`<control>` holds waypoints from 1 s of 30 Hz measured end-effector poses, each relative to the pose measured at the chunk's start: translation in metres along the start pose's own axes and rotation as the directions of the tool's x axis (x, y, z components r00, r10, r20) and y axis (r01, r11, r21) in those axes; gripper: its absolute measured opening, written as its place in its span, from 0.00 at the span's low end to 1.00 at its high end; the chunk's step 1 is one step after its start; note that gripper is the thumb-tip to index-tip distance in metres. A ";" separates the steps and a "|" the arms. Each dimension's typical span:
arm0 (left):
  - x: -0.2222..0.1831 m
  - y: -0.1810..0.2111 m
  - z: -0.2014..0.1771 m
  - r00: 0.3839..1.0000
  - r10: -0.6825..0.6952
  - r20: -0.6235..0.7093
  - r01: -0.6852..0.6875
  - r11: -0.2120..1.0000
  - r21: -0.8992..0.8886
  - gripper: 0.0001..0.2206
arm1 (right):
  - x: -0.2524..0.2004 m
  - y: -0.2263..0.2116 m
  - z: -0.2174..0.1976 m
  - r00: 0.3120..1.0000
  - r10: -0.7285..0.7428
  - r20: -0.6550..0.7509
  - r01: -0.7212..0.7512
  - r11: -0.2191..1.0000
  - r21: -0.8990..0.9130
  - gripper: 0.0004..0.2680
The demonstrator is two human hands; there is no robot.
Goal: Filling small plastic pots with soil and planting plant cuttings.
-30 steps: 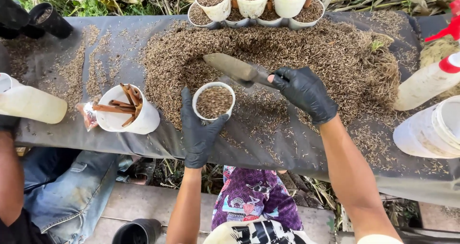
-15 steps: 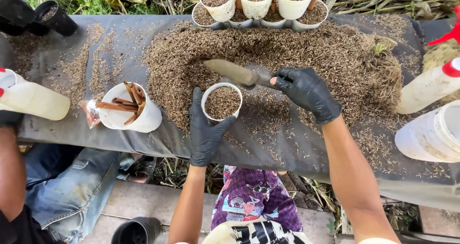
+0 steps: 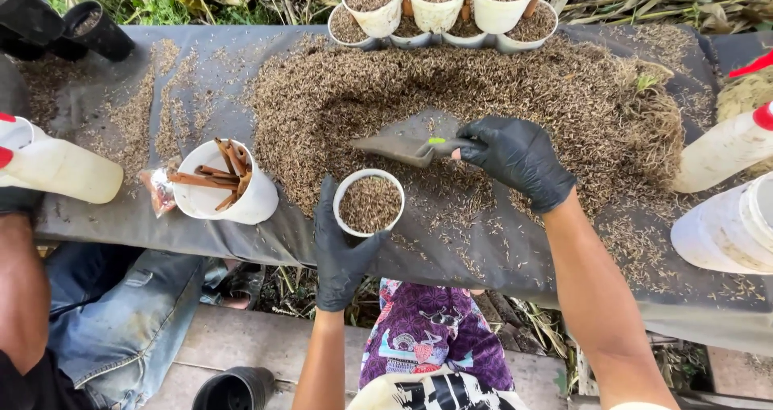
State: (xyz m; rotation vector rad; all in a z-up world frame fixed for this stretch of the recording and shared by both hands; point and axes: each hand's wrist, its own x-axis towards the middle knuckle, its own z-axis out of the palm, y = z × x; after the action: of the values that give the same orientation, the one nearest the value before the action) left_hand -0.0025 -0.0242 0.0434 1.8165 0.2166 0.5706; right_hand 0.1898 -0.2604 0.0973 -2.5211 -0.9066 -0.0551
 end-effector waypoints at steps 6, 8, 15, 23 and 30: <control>-0.013 -0.043 -0.010 0.998 0.019 -0.060 -0.030 0.983 -0.181 0.52 | -0.001 -0.011 -0.009 0.995 0.039 0.096 -0.056 0.983 0.175 0.11; -0.015 -0.055 -0.014 0.992 0.051 -0.115 -0.080 0.960 -0.267 0.51 | 0.002 -0.018 -0.022 0.946 0.112 0.305 -0.197 0.943 0.266 0.13; -0.025 -0.065 -0.008 0.988 0.089 -0.123 -0.110 0.978 -0.179 0.46 | 0.007 -0.030 0.002 0.934 0.172 0.313 -0.209 0.974 0.090 0.12; -0.021 -0.050 -0.013 0.988 0.109 -0.110 -0.126 0.978 -0.167 0.44 | 0.004 0.005 0.053 0.991 -0.120 -0.050 0.102 0.957 -0.272 0.12; -0.019 -0.046 -0.011 0.988 0.116 -0.098 -0.129 0.981 -0.146 0.43 | 0.018 -0.007 0.056 0.999 -0.016 -0.042 0.005 0.968 -0.252 0.12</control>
State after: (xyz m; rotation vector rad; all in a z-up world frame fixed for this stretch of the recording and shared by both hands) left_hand -0.0176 -0.0079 -0.0024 1.6656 0.1178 0.7360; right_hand 0.1931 -0.2210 0.0532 -2.7360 -0.9479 -0.2433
